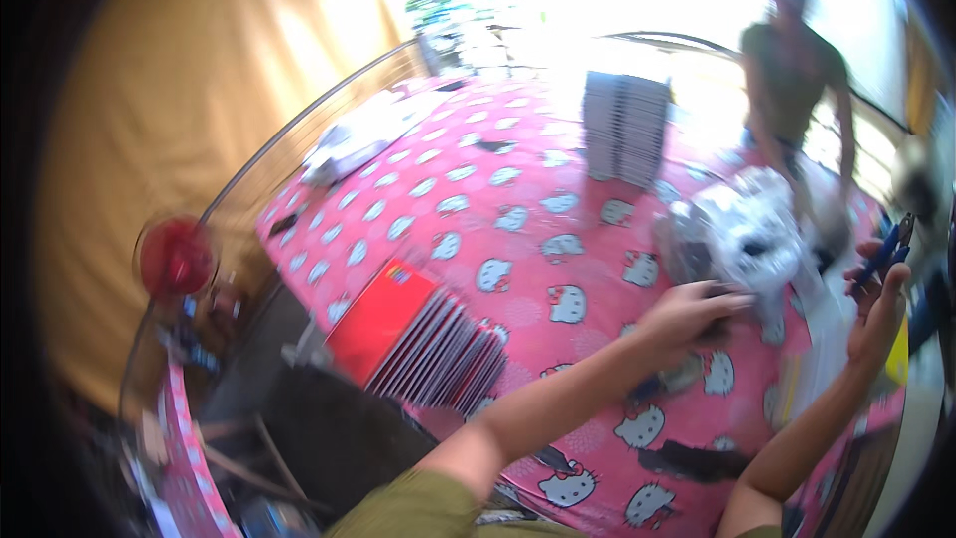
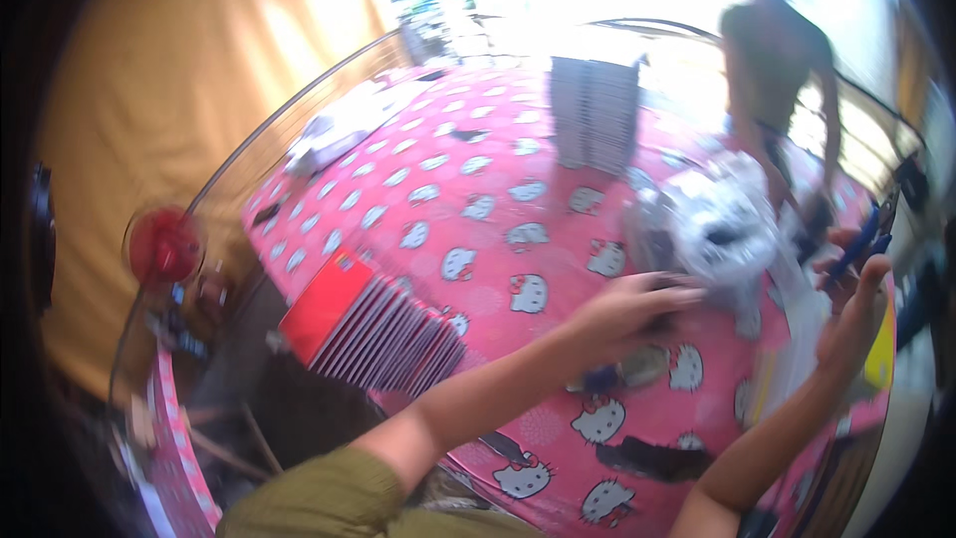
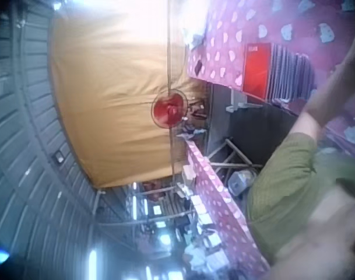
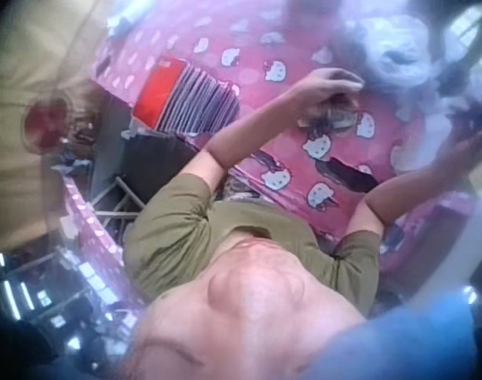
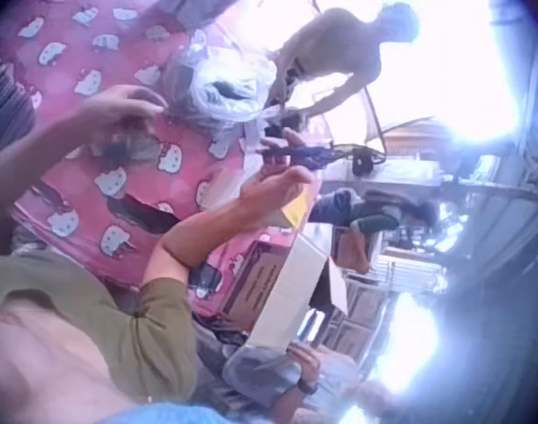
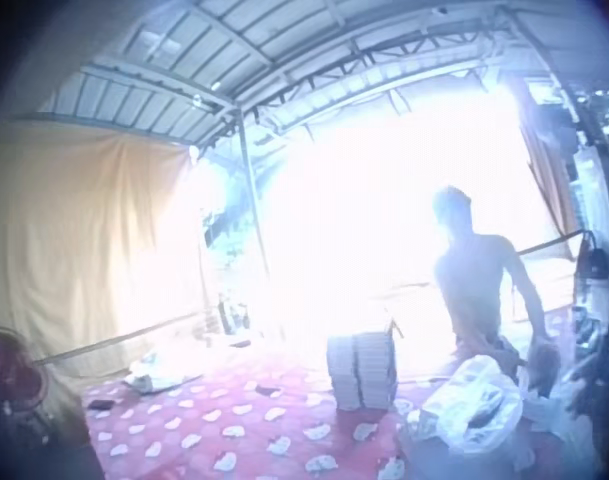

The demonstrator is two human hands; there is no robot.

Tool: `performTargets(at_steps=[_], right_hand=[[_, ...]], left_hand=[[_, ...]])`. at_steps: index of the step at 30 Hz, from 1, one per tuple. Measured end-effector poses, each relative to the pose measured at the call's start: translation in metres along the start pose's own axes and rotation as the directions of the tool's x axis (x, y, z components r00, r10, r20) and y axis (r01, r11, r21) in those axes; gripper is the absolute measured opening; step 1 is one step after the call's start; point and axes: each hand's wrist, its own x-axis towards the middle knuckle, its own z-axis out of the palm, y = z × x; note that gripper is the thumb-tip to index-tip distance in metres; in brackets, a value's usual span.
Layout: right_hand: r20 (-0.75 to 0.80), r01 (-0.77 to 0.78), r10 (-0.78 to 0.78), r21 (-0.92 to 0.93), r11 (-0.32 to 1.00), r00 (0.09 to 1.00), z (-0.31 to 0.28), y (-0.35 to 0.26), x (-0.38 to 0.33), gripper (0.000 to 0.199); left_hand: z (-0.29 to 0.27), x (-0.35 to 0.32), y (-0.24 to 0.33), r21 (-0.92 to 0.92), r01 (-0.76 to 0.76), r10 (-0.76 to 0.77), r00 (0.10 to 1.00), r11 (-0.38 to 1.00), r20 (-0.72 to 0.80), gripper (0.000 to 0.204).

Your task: The person trims the excess spiral coil from a stack of notebooks using pliers and then aligns the notebooks on a table.

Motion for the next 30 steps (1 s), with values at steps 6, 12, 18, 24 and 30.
performTargets(at_steps=[6, 12, 18, 24, 30], right_hand=[[-0.187, -0.368, 0.415, -0.832, 0.415, 0.891, -0.048, 0.216, 0.186, 0.102], [0.038, -0.288, 0.391, -0.613, 0.736, 0.92, -0.009, 0.273, 0.124, 0.037], [-0.054, -0.121, 0.119, -0.729, 0.674, 0.991, -0.004, 0.235, 0.143, 0.034], [-0.057, -0.064, 0.086, -0.995, 0.074, 0.995, 0.0, 0.179, 0.133, 0.069], [0.008, 0.18, -0.229, -0.649, 0.739, 0.973, 0.019, 0.086, 0.142, 0.06]], left_hand=[[0.046, 0.232, -0.007, -0.202, 0.242, -0.281, 0.939, 0.949, -0.196, 0.016], [-0.014, 0.25, 0.019, 0.069, -0.233, 0.223, 0.742, 0.97, -0.632, 0.016], [-0.044, 0.264, 0.023, 0.835, -0.184, 0.734, 0.597, 0.519, -0.324, 0.041], [0.016, 0.138, 0.057, 0.936, -0.266, 0.597, 0.798, 0.229, 0.081, 0.051], [0.074, -0.163, 0.148, 0.932, -0.099, 0.509, 0.815, -0.348, 0.277, 0.061]])
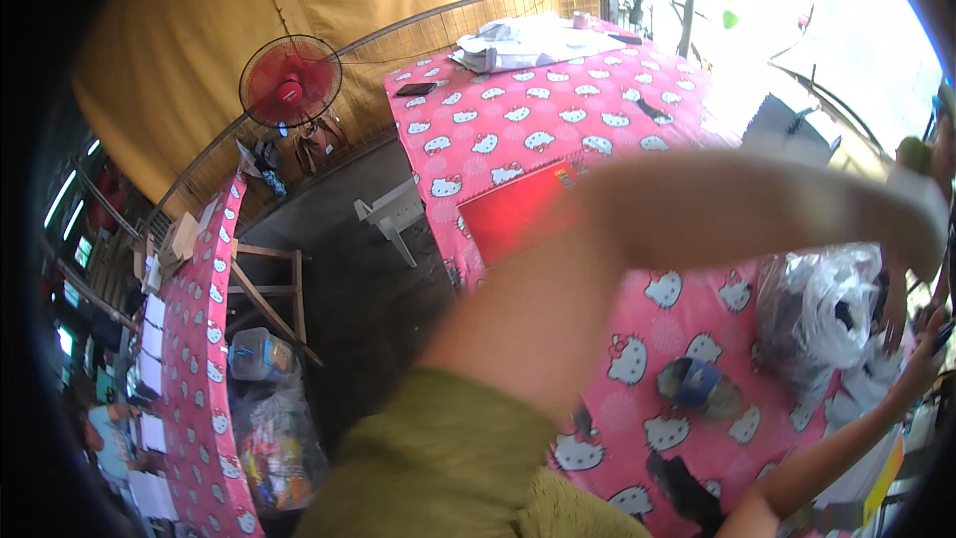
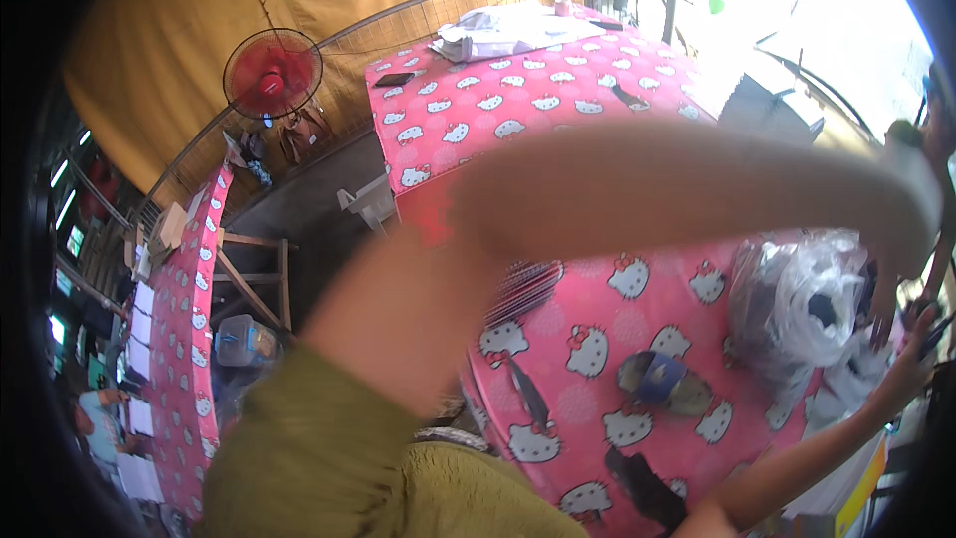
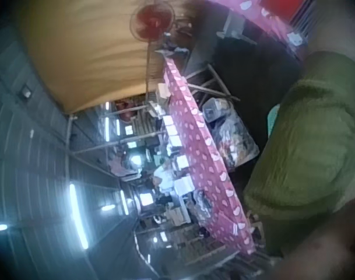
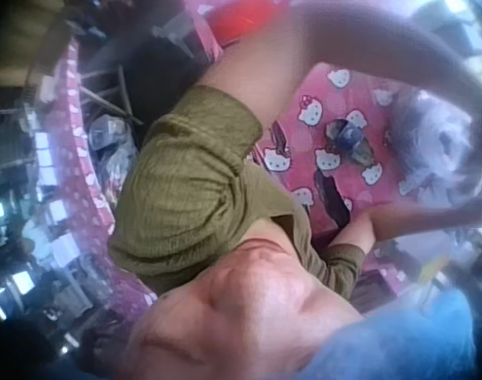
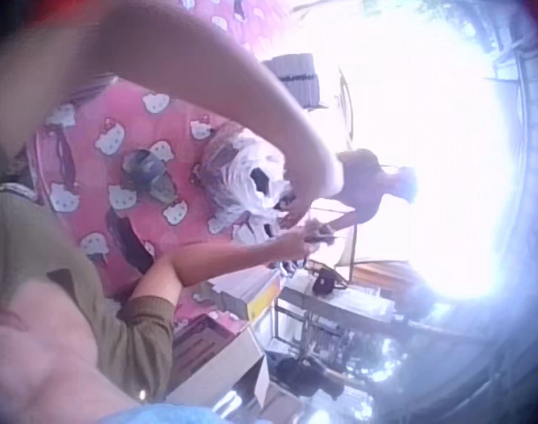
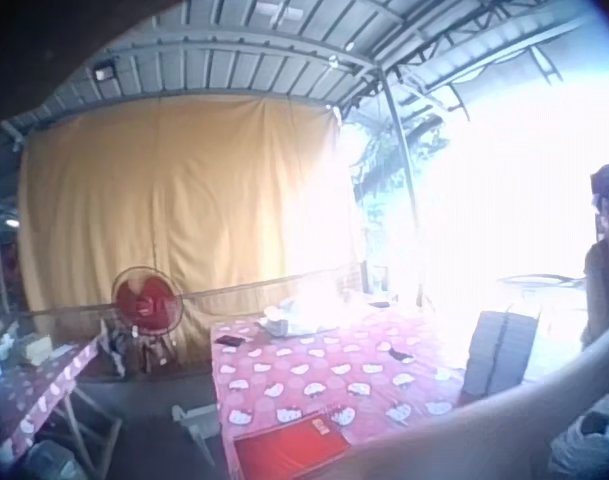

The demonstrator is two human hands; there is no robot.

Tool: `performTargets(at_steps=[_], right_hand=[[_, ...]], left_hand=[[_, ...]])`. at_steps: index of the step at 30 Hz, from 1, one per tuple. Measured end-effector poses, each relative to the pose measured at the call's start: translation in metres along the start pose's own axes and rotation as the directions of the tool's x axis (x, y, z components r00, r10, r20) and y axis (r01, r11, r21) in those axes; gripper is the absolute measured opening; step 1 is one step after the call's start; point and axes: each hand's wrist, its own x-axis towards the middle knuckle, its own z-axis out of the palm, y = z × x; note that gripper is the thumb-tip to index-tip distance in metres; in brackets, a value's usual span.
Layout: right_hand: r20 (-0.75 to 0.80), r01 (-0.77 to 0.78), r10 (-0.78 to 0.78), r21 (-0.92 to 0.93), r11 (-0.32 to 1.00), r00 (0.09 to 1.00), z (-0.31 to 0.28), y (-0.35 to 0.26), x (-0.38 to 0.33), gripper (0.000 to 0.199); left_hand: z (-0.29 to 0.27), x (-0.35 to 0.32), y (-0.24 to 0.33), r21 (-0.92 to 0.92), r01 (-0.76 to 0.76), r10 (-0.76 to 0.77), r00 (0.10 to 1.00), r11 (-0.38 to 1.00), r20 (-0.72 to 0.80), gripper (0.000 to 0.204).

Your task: The person trims the excess spiral coil from a stack of notebooks using pliers and then aligns the notebooks on a table.

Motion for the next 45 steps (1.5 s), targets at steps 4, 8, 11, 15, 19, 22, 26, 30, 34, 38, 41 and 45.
performTargets(at_steps=[4, 8, 11, 15, 19, 22, 26, 30, 34, 38, 41, 45], right_hand=[[0.095, 0.245, -0.281, 0.28, 0.928, 0.955, 0.001, -0.116, -0.047, 0.044], [0.663, -0.062, -0.279, 0.442, 0.895, 0.695, 0.033, -0.258, -0.227, 0.022], [0.571, 0.066, -0.645, 0.721, 0.69, 0.508, 0.042, -0.302, -0.307, 0.034], [0.402, 0.283, -0.737, 0.739, 0.612, 0.543, 0.052, -0.329, -0.345, 0.044], [0.333, 0.407, -0.74, 0.669, 0.622, 0.584, 0.054, -0.329, -0.347, 0.045], [0.313, 0.467, -0.772, 0.651, 0.599, 0.553, 0.056, -0.333, -0.344, 0.046], [0.313, 0.497, -0.775, 0.623, 0.604, 0.549, 0.063, -0.341, -0.35, 0.049], [0.578, -0.036, -0.663, 0.766, 0.642, 0.476, 0.063, -0.345, -0.34, 0.034], [0.852, -0.901, -0.463, -0.025, 0.434, -0.246, 0.087, -0.324, -0.327, 0.034], [0.714, -0.307, -0.598, 0.698, 0.647, 0.365, 0.077, -0.324, -0.351, 0.036], [0.406, 0.212, -0.689, 0.75, 0.627, 0.6, 0.071, -0.324, -0.358, 0.044], [0.282, 0.416, -0.729, 0.669, 0.615, 0.624, 0.073, -0.333, -0.36, 0.042]], left_hand=[[-0.099, -0.071, 0.011, 0.362, 0.182, -0.159, 0.983, 0.914, -0.093, 0.068], [-0.099, -0.107, -0.051, 0.274, 0.332, -0.297, 0.941, 0.903, -0.162, 0.075], [-0.065, -0.128, -0.098, 0.067, 0.199, -0.186, 0.968, 0.978, -0.169, 0.081], [-0.039, -0.135, -0.121, 0.484, 0.242, -0.361, 0.917, 0.841, 0.169, 0.077], [-0.016, -0.146, -0.134, 0.426, 0.303, -0.42, 0.882, 0.853, 0.215, 0.066], [-0.014, -0.152, -0.138, 0.286, 0.342, -0.402, 0.896, 0.895, 0.19, 0.06], [-0.019, -0.15, -0.135, 0.307, 0.335, -0.403, 0.895, 0.891, 0.191, 0.058], [-0.021, -0.152, -0.133, 0.313, 0.322, -0.403, 0.883, 0.894, 0.243, 0.059], [-0.017, -0.147, -0.123, 0.386, 0.283, -0.383, 0.898, 0.878, 0.214, 0.068], [-0.013, -0.152, -0.138, 0.329, 0.264, -0.319, 0.939, 0.907, 0.128, 0.071], [-0.011, -0.157, -0.143, 0.256, 0.254, -0.291, 0.949, 0.933, 0.121, 0.068], [-0.015, -0.153, -0.139, 0.253, 0.275, -0.316, 0.939, 0.928, 0.138, 0.067]])
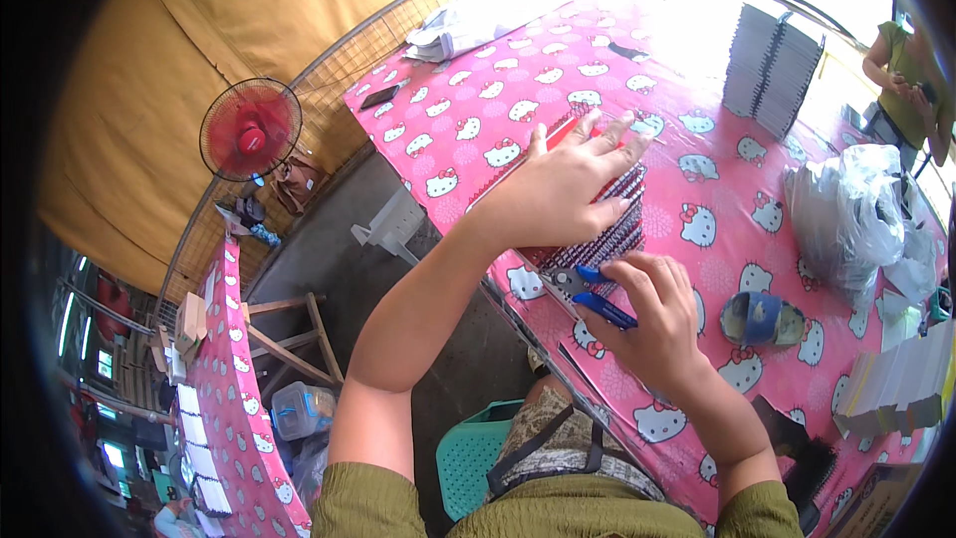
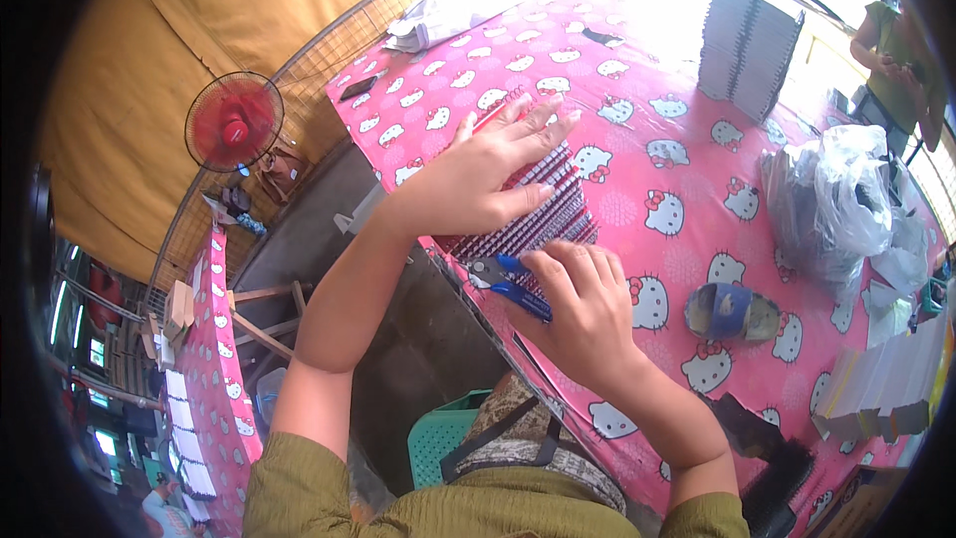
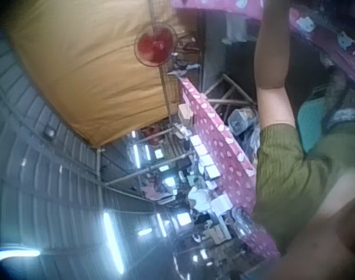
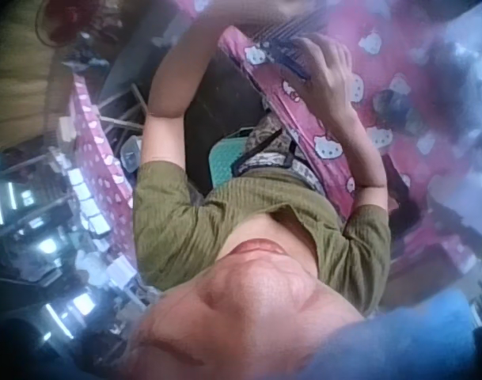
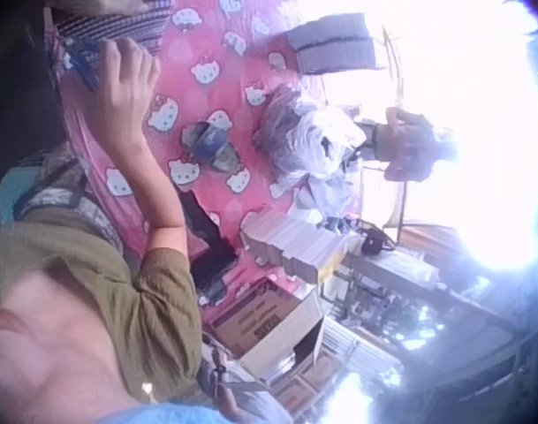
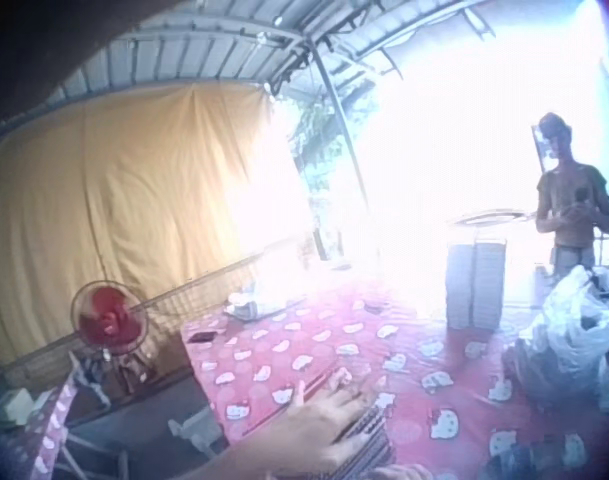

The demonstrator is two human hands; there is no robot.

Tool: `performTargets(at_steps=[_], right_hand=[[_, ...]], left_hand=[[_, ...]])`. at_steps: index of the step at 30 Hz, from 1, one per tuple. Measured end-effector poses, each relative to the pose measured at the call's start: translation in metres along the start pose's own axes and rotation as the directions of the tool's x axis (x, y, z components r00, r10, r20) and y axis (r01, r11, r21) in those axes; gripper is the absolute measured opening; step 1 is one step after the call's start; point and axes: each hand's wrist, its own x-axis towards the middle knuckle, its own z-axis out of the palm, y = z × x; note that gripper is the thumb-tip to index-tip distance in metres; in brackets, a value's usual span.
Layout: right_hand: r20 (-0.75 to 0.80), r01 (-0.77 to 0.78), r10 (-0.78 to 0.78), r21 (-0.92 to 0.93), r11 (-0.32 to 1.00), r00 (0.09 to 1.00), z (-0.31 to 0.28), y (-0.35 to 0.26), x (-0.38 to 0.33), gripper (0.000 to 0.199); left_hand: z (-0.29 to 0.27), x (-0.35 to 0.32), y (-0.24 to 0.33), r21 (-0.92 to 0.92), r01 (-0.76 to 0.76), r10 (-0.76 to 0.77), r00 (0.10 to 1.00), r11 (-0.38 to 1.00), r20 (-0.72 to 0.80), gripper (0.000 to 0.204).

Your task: The person trims the excess spiral coil from a stack of notebooks using pliers and then aligns the notebooks on a table.

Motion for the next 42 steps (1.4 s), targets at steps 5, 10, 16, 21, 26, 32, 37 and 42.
performTargets(at_steps=[5, 10, 16, 21, 26, 32, 37, 42], right_hand=[[0.893, -0.905, 0.236, 0.414, -0.102, 0.382, -0.017, 0.025, 0.018, 0.033], [0.417, -0.44, 0.244, 0.48, 0.759, 0.876, -0.004, 0.012, -0.007, 0.039], [0.017, -0.013, 0.011, 0.085, 0.996, 1.0, 0.007, 0.012, -0.011, 0.041], [0.853, -0.905, 0.313, 0.421, 0.056, 0.417, -0.01, 0.031, 0.01, 0.036], [0.352, -0.371, 0.227, 0.423, 0.827, 0.908, 0.001, 0.021, -0.012, 0.04], [0.016, 0.005, -0.006, 0.062, 0.998, 1.0, 0.011, 0.022, -0.017, 0.041], [0.845, -0.908, 0.336, 0.406, 0.105, 0.417, 0.001, 0.037, -0.001, 0.038], [0.58, -0.65, 0.375, 0.388, 0.653, 0.723, -0.011, 0.017, -0.007, 0.039]], left_hand=[[0.0, -0.002, 0.009, 0.093, 0.011, -0.013, 1.0, 0.996, 0.019, 0.078], [-0.001, 0.001, 0.006, 0.089, 0.042, -0.047, 0.997, 0.995, 0.058, 0.086], [-0.002, 0.004, 0.0, 0.032, -0.008, 0.006, 0.999, 0.999, 0.05, 0.082], [0.005, 0.005, -0.002, 0.073, -0.077, 0.077, 0.997, 0.994, -0.004, 0.085], [0.004, 0.005, -0.006, 0.07, -0.099, 0.1, 0.995, 0.993, -0.011, 0.083], [0.006, 0.007, -0.005, 0.064, -0.132, 0.134, 0.99, 0.989, -0.044, 0.081], [0.007, 0.008, -0.009, 0.093, -0.158, 0.161, 0.987, 0.983, -0.023, 0.085], [0.006, 0.008, 0.0, 0.159, -0.053, 0.048, 0.998, 0.986, 0.04, 0.1]])
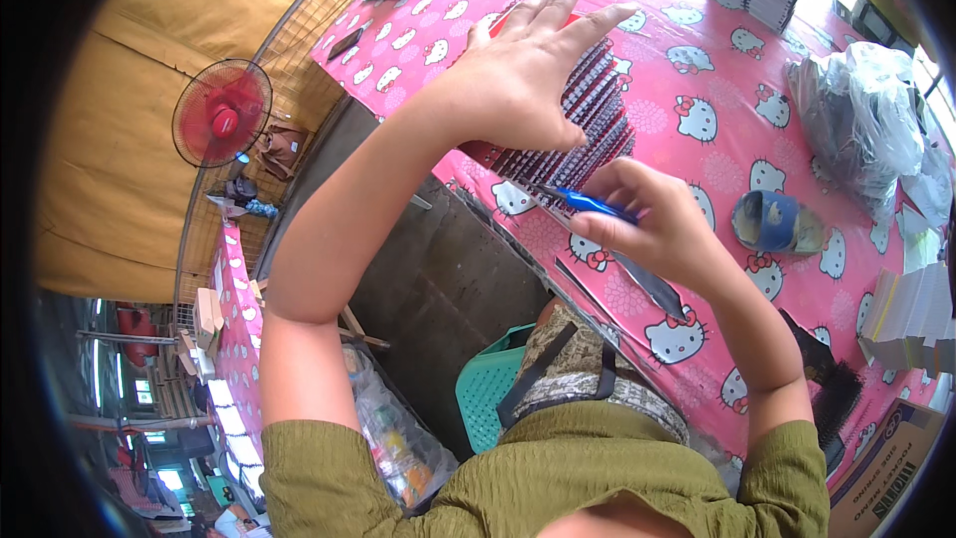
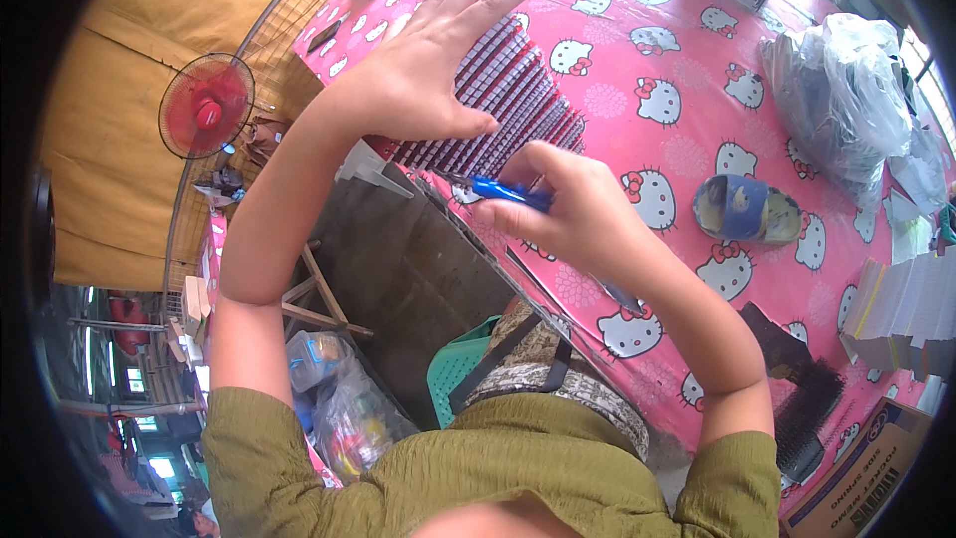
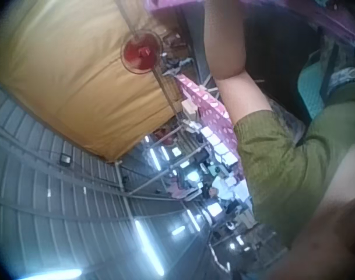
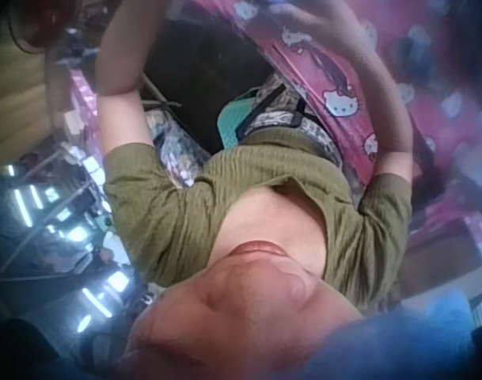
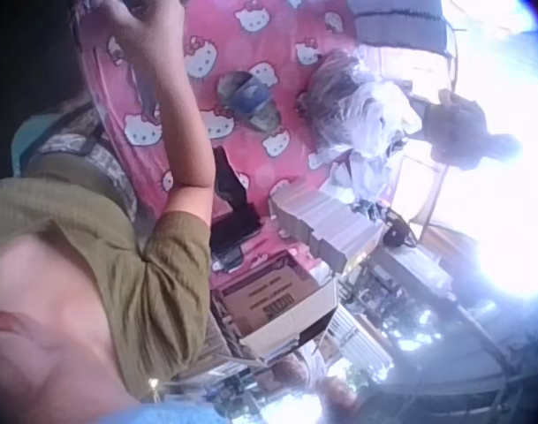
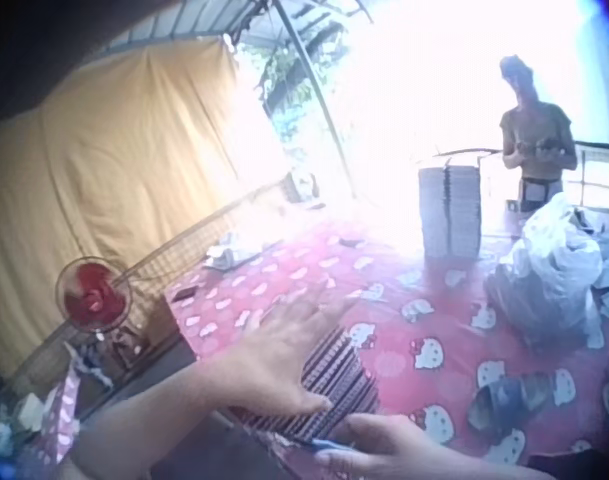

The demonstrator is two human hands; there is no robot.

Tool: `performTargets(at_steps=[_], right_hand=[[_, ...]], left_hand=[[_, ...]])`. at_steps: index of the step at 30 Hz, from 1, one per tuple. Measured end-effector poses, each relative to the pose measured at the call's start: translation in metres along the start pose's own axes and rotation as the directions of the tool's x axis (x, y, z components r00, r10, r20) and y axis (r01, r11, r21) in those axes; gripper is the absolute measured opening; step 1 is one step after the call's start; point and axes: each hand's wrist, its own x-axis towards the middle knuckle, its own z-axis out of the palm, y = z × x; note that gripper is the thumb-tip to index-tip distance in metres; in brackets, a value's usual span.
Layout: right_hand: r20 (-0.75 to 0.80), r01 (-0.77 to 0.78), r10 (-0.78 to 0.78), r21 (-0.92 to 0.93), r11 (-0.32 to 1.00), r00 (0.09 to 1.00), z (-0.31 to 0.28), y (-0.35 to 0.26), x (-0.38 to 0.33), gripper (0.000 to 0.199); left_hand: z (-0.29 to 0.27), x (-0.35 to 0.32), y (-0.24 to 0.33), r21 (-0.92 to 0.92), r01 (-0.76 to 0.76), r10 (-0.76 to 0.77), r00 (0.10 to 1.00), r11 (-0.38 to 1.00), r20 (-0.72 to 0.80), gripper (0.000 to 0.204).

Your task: The person trims the excess spiral coil from a stack of notebooks using pliers and then aligns the notebooks on a table.

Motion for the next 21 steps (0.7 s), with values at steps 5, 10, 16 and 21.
performTargets(at_steps=[5, 10, 16, 21], right_hand=[[-0.191, 0.292, -0.529, -0.657, 0.695, 0.827, 0.005, -0.005, -0.014, 0.044], [-0.171, 0.288, -0.472, -0.601, 0.745, 0.865, 0.008, -0.008, -0.006, 0.041], [0.198, -0.266, 0.229, 0.184, 0.946, 0.953, -0.02, -0.002, 0.018, 0.043], [-0.071, 0.141, -0.154, -0.163, 0.977, 0.986, 0.001, 0.008, -0.003, 0.042]], left_hand=[[-0.002, 0.001, -0.008, -0.035, -0.079, 0.078, 0.997, 0.996, -0.012, 0.094], [0.001, 0.003, -0.01, -0.056, -0.131, 0.128, 0.99, 0.99, -0.051, 0.09], [0.001, 0.005, -0.006, -0.057, -0.103, 0.101, 0.994, 0.993, -0.032, 0.091], [0.001, 0.003, -0.005, -0.059, -0.082, 0.08, 0.996, 0.995, -0.029, 0.093]])
